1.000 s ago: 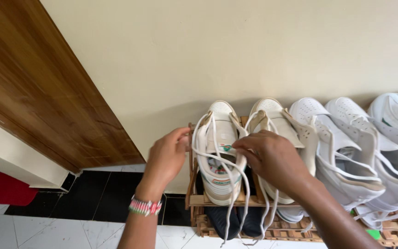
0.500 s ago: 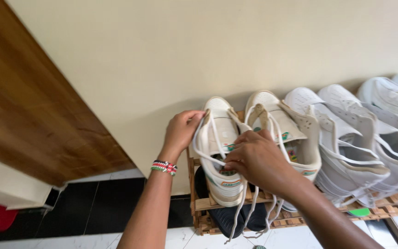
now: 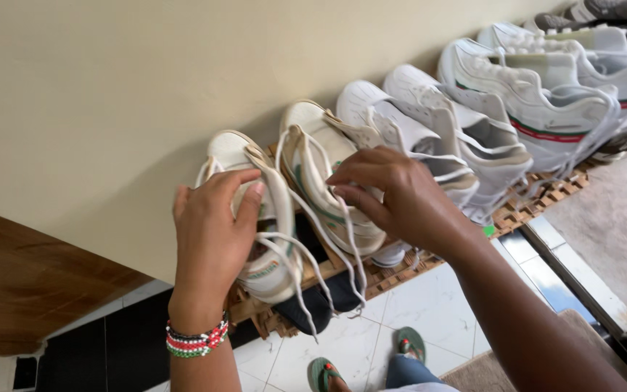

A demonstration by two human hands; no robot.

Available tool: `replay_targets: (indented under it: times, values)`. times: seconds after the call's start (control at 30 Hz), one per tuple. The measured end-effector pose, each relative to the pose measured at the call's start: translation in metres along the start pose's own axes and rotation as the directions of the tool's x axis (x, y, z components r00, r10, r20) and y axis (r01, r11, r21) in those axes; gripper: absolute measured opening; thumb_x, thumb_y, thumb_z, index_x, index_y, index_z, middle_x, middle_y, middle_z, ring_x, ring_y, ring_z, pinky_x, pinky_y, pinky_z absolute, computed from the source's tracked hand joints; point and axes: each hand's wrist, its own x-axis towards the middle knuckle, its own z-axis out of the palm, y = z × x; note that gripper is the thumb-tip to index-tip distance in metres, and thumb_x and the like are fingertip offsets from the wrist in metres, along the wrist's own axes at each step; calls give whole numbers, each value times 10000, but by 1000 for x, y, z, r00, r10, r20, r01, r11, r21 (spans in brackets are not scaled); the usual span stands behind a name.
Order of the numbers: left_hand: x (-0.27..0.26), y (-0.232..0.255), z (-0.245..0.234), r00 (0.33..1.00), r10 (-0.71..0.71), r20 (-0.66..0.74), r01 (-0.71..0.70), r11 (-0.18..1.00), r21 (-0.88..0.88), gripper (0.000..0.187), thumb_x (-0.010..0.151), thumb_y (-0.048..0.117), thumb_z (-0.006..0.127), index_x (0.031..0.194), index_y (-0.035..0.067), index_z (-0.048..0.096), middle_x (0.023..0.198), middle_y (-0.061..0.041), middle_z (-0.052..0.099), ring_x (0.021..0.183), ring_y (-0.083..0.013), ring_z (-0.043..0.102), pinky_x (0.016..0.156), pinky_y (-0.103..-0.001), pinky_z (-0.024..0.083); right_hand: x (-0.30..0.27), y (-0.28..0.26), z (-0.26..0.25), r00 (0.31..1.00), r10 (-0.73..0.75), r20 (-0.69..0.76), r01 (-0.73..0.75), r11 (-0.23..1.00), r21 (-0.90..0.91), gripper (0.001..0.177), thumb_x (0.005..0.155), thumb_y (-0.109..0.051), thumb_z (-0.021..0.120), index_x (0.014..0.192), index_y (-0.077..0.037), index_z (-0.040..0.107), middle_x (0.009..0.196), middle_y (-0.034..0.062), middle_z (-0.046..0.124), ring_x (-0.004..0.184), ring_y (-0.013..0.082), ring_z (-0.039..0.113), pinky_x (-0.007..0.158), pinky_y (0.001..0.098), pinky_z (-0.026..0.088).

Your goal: The person removes a dark shoe lace from a sneaker on a wooden shoe rack, then threads the lace through the eyelets and ties it. The person repeats the process on the matching sneaker.

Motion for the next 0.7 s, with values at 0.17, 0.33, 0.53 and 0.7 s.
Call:
replay_targets:
  times: [0.17, 0.33, 0.53, 0.7]
  values:
    - [-25, 24, 23, 990, 130, 57, -141, 930, 340, 433, 949, 395, 608, 1258, 97, 668, 1316, -87, 654, 1359, -356, 449, 1094, -747, 52, -42, 19, -45, 996, 37, -83, -56, 971, -233, 182, 900, -239, 716, 981, -90, 781, 1030, 81, 770, 1091, 271, 658, 1011, 495, 428]
    - [-52, 70, 49, 984, 162, -73, -123, 918, 376, 388, 939, 378, 610, 1228, 130, 688, 1346, -95, 649, 1381, -347, 464, 1142, -700, 144, -110, 61, -103, 980, 123, -156, -157, 959, -235, 336, 903, -271, 719, 1200, -115, 713, 1318, 126, 638, 1220, 330, 608, 1003, 506, 457]
    - [-60, 207, 158, 929, 322, -183, -297, 943, 152, 241, 975, 260, 630, 1166, 136, 710, 1208, -75, 701, 1262, -316, 582, 1179, -643, 235, -210, 146, -207, 885, 421, -199, -458, 863, -213, 457, 882, -296, 705, 1315, -169, 636, 1531, 131, 453, 1198, 338, 622, 946, 494, 549]
    - [-67, 318, 241, 921, 382, -83, -389, 915, -105, 195, 947, 242, 632, 1066, 116, 721, 945, -43, 758, 881, -283, 702, 919, -443, 520, -289, 218, -283, 804, 502, -319, -578, 786, -221, 385, 889, -316, 685, 1250, -182, 680, 1461, 116, 529, 1156, 294, 678, 814, 436, 621]
